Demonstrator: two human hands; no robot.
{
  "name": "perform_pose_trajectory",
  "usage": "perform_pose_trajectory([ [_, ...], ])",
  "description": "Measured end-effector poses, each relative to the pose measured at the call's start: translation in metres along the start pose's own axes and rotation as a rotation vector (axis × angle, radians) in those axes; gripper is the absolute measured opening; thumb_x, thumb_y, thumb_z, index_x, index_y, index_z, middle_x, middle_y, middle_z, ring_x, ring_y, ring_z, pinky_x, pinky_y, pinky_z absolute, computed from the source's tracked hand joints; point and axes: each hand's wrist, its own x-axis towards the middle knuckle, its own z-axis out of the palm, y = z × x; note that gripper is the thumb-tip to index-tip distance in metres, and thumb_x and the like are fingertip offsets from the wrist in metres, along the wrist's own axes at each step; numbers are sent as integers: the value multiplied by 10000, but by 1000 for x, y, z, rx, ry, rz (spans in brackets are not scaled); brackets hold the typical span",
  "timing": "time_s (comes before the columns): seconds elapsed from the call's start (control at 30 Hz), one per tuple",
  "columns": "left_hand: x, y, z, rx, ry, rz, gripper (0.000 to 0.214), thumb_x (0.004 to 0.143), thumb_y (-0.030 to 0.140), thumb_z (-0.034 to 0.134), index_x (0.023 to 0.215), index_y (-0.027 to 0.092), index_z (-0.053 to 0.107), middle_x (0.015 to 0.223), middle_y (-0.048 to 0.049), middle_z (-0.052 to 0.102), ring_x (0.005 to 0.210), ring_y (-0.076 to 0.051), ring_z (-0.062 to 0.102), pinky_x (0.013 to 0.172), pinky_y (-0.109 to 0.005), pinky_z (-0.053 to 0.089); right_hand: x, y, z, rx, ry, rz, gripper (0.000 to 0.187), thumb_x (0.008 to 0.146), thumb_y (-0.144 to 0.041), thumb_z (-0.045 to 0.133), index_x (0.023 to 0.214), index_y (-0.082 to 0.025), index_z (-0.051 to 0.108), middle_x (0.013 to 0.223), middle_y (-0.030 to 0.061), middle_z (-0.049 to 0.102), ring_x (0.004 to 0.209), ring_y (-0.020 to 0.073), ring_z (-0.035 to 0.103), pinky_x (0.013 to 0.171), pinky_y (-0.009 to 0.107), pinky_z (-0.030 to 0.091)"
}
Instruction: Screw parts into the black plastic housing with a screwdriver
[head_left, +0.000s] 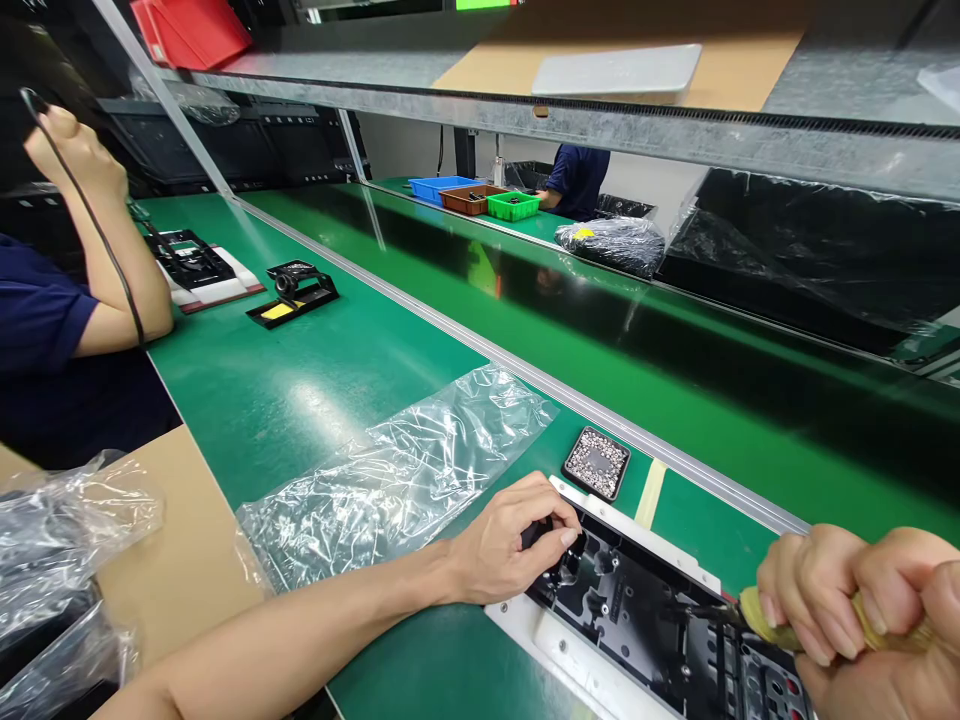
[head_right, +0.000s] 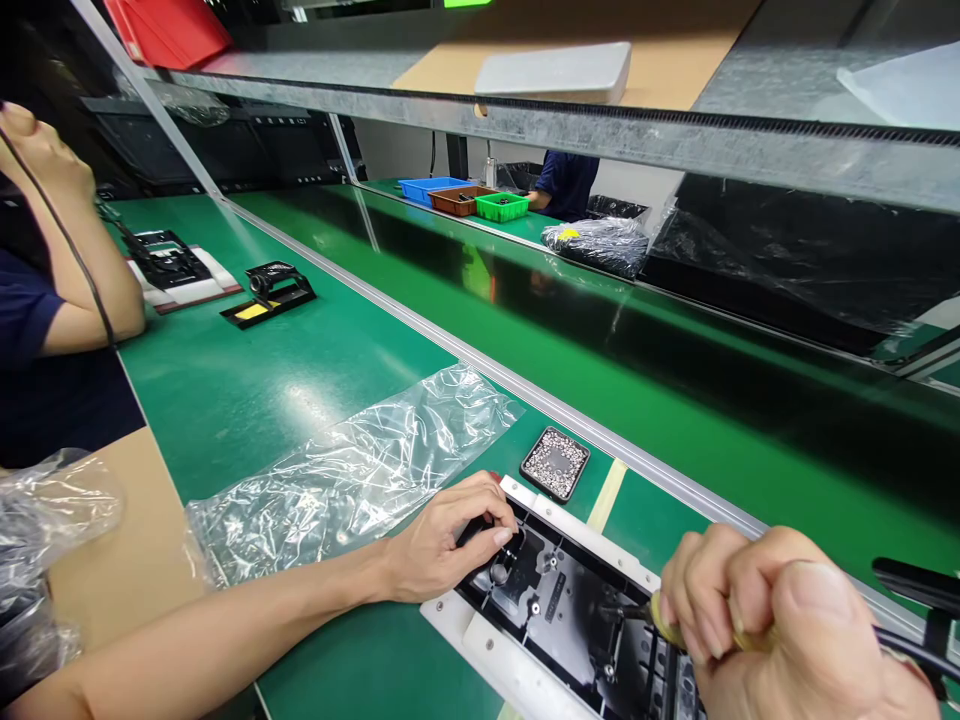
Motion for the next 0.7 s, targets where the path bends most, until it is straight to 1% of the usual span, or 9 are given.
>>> perform_pose_trajectory([
  [0.1,0,0,0,-4,0,-5,108,987,212,553,978,177,655,889,-37,656,877,-154,552,868,-324,461,2,3,0,3,-7,21,377,987,-438,408,669,-235,408,523,12,310,421,217,308,406,412,278],
  [0.23,0,0,-1,-13,-2,-15,122,988,225,551,972,175,661,890,-47,658,882,-164,552,867,-332,462,1,0,6,-18,31,16,394,997,-423,420,655,-229,406,551,25,345,457,218,339,445,426,330],
  [0.3,0,1,-1,-18,-3,-17,128,988,231,549,968,176,663,886,-50,657,880,-169,549,876,-340,462,-2,-3,8,-28,43,1,399,988,-440,429,650,-230,409,558,32,347,469,223,341,444,424,319],
  [0.47,0,1,-1,-18,0,-20,131,985,228,548,955,177,665,872,-46,650,866,-167,546,886,-348,458,-3,-6,13,-43,44,22,394,970,-445,464,644,-229,412,568,49,368,487,230,346,419,411,295],
  [0.7,1,1,0,-20,2,-24,126,986,223,553,964,169,665,871,-44,647,866,-161,543,869,-338,452,0,-11,19,-51,28,-9,389,956,-433,495,636,-226,416,539,38,358,470,217,347,390,376,286],
])
